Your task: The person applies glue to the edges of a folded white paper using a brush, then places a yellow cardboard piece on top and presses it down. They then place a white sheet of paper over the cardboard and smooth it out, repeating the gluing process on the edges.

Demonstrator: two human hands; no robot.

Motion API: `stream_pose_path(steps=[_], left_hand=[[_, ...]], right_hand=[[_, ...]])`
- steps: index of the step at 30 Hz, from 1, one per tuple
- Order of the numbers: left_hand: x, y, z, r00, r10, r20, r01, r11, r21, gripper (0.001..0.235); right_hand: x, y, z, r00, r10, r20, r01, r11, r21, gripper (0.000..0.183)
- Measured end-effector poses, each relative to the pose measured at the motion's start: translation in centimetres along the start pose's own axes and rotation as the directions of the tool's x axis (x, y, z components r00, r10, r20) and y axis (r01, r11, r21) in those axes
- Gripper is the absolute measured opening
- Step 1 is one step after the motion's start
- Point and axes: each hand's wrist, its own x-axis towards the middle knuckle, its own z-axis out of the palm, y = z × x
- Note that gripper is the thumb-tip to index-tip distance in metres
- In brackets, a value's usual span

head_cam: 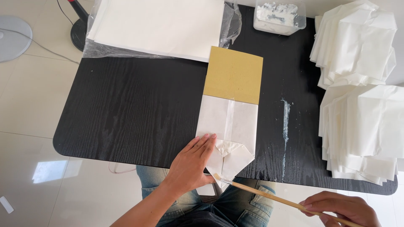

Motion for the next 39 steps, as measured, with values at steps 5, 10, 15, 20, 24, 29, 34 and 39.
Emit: stream_pose_path(steps=[5, 10, 15, 20, 24, 29, 34, 39], left_hand=[[0.0, 0.0, 0.1, 1.000, 0.002, -0.012, -0.003, 1.000, -0.016, 0.122], [0.1, 0.1, -0.1, 1.000, -0.003, -0.012, 0.003, 0.999, -0.037, 0.119], [0.0, 0.0, 0.1, 1.000, 0.007, -0.020, -0.007, 1.000, -0.009, 0.123], [0.0, 0.1, 0.0, 1.000, -0.004, -0.002, 0.004, 1.000, 0.001, 0.127], [0.0, 0.1, 0.1, 1.000, 0.003, -0.030, -0.004, 1.000, -0.002, 0.131], [-0.1, 0.2, 0.2, 1.000, -0.007, -0.022, 0.008, 1.000, 0.008, 0.131], [-0.1, 0.3, 0.0, 0.999, -0.002, -0.049, 0.002, 1.000, 0.004, 0.124], [0.0, 0.2, 0.2, 0.999, -0.004, -0.046, 0.005, 1.000, 0.003, 0.126]], right_hand=[[-1.8, 1.7, -1.4, 0.997, 0.067, 0.045, -0.067, 0.998, -0.001, 0.026], [-2.8, 2.1, -3.2, 0.997, 0.001, 0.078, 0.000, 1.000, -0.014, 0.027], [-3.0, 1.1, -4.8, 0.993, 0.039, 0.115, -0.020, 0.987, -0.159, 0.030], [0.8, -4.2, 0.7, 0.982, 0.051, -0.183, -0.055, 0.998, -0.015, 0.030], [1.2, -2.6, 1.4, 0.995, -0.036, -0.095, 0.042, 0.997, 0.067, 0.027], [-0.4, -2.5, 1.0, 0.993, 0.049, -0.104, -0.040, 0.995, 0.088, 0.026], [-2.7, -0.5, -0.2, 0.991, 0.126, -0.050, -0.125, 0.992, 0.023, 0.029], [-4.2, 1.4, -1.4, 1.000, 0.014, 0.011, -0.014, 0.999, -0.032, 0.024]])
